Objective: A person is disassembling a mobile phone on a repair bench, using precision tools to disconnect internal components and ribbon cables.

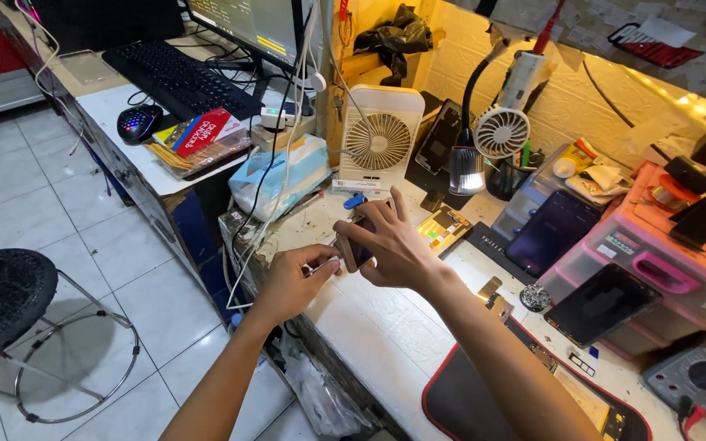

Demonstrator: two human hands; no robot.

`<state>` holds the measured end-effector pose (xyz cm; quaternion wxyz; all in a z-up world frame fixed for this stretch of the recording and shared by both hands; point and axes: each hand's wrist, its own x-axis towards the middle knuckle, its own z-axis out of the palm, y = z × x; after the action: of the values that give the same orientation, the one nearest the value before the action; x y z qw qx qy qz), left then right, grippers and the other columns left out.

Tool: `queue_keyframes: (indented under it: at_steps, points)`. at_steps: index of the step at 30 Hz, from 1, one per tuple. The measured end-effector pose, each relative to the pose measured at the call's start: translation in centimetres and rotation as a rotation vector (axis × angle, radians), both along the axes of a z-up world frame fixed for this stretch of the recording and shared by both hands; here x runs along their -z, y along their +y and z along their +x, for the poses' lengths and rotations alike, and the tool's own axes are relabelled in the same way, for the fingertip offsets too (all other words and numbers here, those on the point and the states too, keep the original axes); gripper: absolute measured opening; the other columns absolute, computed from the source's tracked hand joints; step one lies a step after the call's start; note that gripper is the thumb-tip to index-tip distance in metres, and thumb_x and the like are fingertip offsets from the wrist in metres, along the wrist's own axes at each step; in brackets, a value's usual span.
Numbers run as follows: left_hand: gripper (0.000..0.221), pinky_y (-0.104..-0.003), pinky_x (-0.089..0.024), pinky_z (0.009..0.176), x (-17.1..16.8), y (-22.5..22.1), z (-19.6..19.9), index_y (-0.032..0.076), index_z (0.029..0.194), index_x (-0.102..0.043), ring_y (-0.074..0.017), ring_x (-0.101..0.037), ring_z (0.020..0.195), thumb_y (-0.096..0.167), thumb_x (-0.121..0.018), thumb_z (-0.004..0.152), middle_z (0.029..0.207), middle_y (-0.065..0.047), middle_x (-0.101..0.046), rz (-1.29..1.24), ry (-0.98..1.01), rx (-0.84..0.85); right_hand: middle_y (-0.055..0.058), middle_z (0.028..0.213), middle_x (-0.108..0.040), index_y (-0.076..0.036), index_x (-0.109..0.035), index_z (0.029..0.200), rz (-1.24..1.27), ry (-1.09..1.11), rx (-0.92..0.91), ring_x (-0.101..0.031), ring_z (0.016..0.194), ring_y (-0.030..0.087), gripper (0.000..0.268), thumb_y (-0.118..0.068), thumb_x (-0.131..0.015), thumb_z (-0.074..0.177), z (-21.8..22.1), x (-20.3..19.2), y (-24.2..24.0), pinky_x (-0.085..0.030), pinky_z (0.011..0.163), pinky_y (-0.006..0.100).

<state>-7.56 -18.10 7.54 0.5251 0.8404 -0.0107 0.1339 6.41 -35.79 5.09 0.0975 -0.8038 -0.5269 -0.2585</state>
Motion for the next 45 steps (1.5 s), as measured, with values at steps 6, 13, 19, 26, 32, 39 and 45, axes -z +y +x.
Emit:
queue_keyframes:
  at_steps: [6, 13, 19, 26, 32, 39, 45]
  points:
    - [0.018, -0.036, -0.057, 0.069, -0.3, -0.5, 0.0, 0.009, 0.107, -0.081, -0.0248, -0.075, 0.079, 0.013, -0.070, 0.093, 0.082, -0.012, -0.079, 0.042, 0.068, 0.004, 0.013, 0.117, -0.058, -0.036, -0.058, 0.140, -0.051, -0.054, 0.062, -0.055, 0.123, 0.034, 0.089, -0.022, -0.081, 0.055, -0.8, -0.8, -1.4, -0.018, 0.119, 0.072]
    - [0.019, -0.032, -0.055, 0.062, 0.4, -0.9, 0.6, 0.011, 0.106, -0.082, -0.0201, -0.070, 0.066, 0.013, -0.070, 0.092, 0.078, -0.011, -0.077, 0.137, 0.117, 0.004, 0.013, 0.116, -0.056, -0.037, -0.054, 0.144, -0.081, -0.035, 0.078, -0.055, 0.120, 0.035, 0.095, -0.022, -0.085, 0.056, -2.6, -1.4, -2.5, -0.020, 0.119, 0.072]
    - [0.020, -0.037, -0.060, 0.066, 0.5, -1.2, 1.0, 0.004, 0.110, -0.079, -0.0312, -0.077, 0.078, 0.009, -0.069, 0.093, 0.083, -0.018, -0.078, 0.168, 0.147, 0.040, 0.015, 0.116, -0.057, -0.038, -0.051, 0.146, -0.143, -0.024, 0.142, -0.055, 0.120, 0.035, 0.099, -0.019, -0.091, 0.058, -2.7, -0.4, -3.0, -0.020, 0.117, 0.076]
    - [0.026, -0.040, -0.063, 0.070, 0.6, -1.2, 0.7, 0.001, 0.121, -0.072, -0.0360, -0.078, 0.083, 0.012, -0.063, 0.099, 0.085, -0.022, -0.078, 0.243, 0.081, 0.045, 0.017, 0.121, -0.055, -0.035, -0.052, 0.147, -0.131, 0.046, 0.168, -0.053, 0.123, 0.036, 0.094, -0.018, -0.089, 0.061, -2.9, -0.2, -3.6, -0.020, 0.114, 0.079]
    - [0.023, -0.031, -0.059, 0.060, 2.0, -1.0, 1.2, 0.003, 0.114, -0.076, -0.0231, -0.075, 0.068, 0.009, -0.057, 0.102, 0.079, -0.017, -0.079, 0.123, 0.066, 0.102, 0.018, 0.121, -0.054, -0.034, -0.051, 0.148, -0.090, 0.045, 0.156, -0.053, 0.123, 0.037, 0.095, -0.017, -0.088, 0.063, -2.6, 0.6, -3.5, -0.020, 0.113, 0.080]
    - [0.024, -0.030, -0.057, 0.061, 1.7, -0.9, 1.3, 0.002, 0.109, -0.077, -0.0208, -0.072, 0.065, 0.008, -0.055, 0.102, 0.081, -0.017, -0.080, 0.095, 0.069, 0.146, 0.018, 0.123, -0.054, -0.034, -0.053, 0.147, -0.078, 0.040, 0.152, -0.053, 0.124, 0.037, 0.093, -0.015, -0.088, 0.062, -2.8, 0.4, -3.5, -0.019, 0.113, 0.081]
    - [0.022, -0.032, -0.053, 0.057, 1.2, -0.6, 1.9, 0.002, 0.102, -0.079, -0.0219, -0.068, 0.059, 0.012, -0.059, 0.100, 0.066, -0.013, -0.073, 0.215, 0.160, 0.148, 0.014, 0.119, -0.055, -0.032, -0.059, 0.136, -0.095, -0.066, 0.148, -0.055, 0.121, 0.034, 0.090, -0.014, -0.093, 0.055, -3.5, 0.4, -3.4, -0.023, 0.115, 0.078]
